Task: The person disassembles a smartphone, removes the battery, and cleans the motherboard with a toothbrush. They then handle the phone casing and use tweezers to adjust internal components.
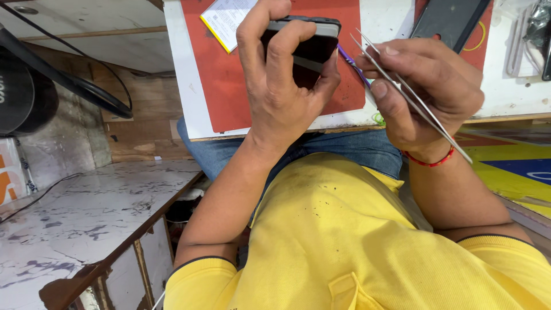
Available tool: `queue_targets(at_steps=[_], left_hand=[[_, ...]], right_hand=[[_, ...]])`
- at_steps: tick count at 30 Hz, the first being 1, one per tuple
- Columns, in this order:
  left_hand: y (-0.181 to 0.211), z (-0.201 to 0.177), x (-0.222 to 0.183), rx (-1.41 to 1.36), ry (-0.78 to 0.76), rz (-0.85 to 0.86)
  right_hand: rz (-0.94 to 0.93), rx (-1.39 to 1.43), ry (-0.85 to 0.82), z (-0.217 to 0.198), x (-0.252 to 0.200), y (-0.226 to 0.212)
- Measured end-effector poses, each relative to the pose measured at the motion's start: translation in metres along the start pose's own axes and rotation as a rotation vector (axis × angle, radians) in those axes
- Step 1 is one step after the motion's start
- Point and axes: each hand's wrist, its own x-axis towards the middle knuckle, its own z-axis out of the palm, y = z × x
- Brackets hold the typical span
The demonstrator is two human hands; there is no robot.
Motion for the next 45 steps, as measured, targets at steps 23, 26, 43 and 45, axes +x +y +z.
queue_targets(at_steps=[23, 26, 43, 45], left_hand=[[-0.001, 0.002, -0.005, -0.001, 0.015, -0.007], [0.0, 0.003, -0.007, 0.019, 0.025, -0.01], [0.0, 0.003, -0.009, 0.018, 0.018, -0.005], [0.001, 0.003, -0.008, 0.053, 0.027, 0.013]], right_hand=[[-0.234, -0.211, -0.005, 0.008, 0.014, 0.01], [-0.246, -0.206, 0.07, 0.014, 0.012, 0.019], [-0.277, -0.294, 0.096, 0.022, 0.008, 0.017], [-0.24, -0.316, 0.083, 0.022, 0.006, 0.012]])
